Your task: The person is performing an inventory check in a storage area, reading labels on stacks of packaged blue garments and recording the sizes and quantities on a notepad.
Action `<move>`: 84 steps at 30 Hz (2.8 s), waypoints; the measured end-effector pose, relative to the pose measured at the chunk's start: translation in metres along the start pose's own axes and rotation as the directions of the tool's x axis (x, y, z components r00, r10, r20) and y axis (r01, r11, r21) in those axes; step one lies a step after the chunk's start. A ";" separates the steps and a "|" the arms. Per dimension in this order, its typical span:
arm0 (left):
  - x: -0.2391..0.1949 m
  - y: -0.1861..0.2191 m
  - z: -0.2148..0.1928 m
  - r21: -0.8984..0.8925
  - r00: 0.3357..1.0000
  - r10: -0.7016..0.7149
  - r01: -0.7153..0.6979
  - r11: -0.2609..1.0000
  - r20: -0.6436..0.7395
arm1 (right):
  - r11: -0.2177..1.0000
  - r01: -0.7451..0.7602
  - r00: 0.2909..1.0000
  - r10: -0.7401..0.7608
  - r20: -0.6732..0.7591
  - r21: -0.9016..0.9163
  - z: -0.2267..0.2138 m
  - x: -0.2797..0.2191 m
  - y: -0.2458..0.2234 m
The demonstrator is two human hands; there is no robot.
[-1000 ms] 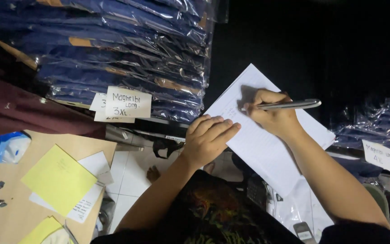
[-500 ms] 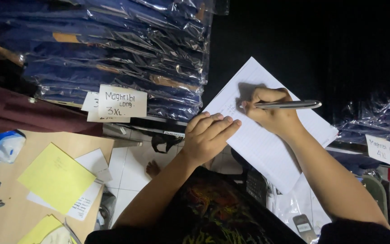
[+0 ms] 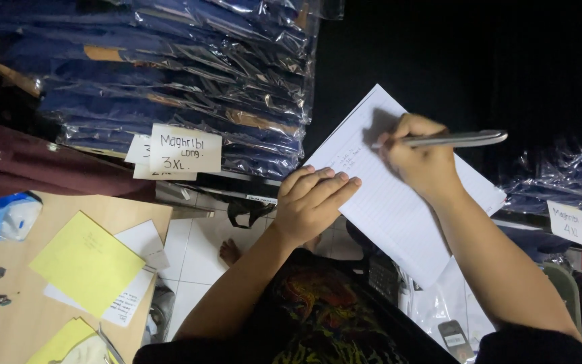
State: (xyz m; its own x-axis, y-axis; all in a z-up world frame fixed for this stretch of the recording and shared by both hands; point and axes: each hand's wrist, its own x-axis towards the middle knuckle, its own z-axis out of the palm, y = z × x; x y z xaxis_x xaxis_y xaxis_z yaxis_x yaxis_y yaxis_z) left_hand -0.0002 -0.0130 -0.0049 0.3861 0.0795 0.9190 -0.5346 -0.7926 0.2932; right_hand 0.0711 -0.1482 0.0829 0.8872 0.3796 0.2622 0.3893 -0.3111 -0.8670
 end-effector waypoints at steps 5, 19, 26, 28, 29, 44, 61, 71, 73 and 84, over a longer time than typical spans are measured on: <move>-0.001 0.000 0.002 0.006 1.000 0.023 -0.023 1.000 -0.016 | 0.935 -0.114 0.974 0.171 -0.146 0.335 -0.007 0.003 0.004; 0.009 0.005 -0.008 0.029 0.998 0.042 -0.044 0.999 0.041 | 0.943 -0.088 0.895 0.216 -0.390 0.320 -0.013 -0.001 0.010; 0.010 0.003 -0.010 0.048 0.994 0.098 -0.100 0.994 0.045 | 0.986 -0.119 0.955 0.145 -0.258 0.114 -0.012 0.002 0.001; 0.010 0.003 -0.011 0.032 0.994 0.089 -0.091 0.995 0.060 | 0.985 -0.117 0.961 0.143 -0.236 0.123 -0.013 0.002 0.002; 0.009 0.002 -0.010 0.031 0.994 0.090 -0.092 0.995 0.060 | 0.985 -0.116 0.961 0.143 -0.237 0.124 -0.013 0.002 0.000; 0.002 0.000 -0.007 0.026 0.994 0.089 -0.091 0.996 0.060 | 0.988 -0.153 0.966 0.148 -0.213 -0.007 -0.011 0.002 -0.004; 0.009 0.001 -0.007 0.099 0.993 0.109 -0.112 0.989 0.045 | 0.906 -0.197 0.871 0.337 -0.358 0.375 -0.010 0.007 0.006; 0.010 0.002 -0.022 0.057 0.995 0.072 -0.075 0.996 0.064 | 0.919 -0.159 0.920 0.270 -0.284 0.360 -0.009 0.003 0.017; 0.023 0.003 -0.044 0.009 0.937 0.148 -0.159 0.987 0.316 | 0.888 -0.221 0.912 0.335 -0.239 0.402 -0.009 0.003 0.014; 0.024 0.002 -0.065 -0.082 0.895 0.123 -0.097 0.992 0.429 | 0.928 -0.249 0.916 0.318 -0.245 0.275 -0.005 -0.002 0.013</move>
State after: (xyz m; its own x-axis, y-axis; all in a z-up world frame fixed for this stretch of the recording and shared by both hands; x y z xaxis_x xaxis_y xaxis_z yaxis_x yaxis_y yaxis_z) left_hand -0.0412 0.0267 0.0351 0.6021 -0.2860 0.7454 -0.6294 -0.7444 0.2228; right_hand 0.0754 -0.1574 0.0734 0.9971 0.0353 0.0678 0.0722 -0.1434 -0.9870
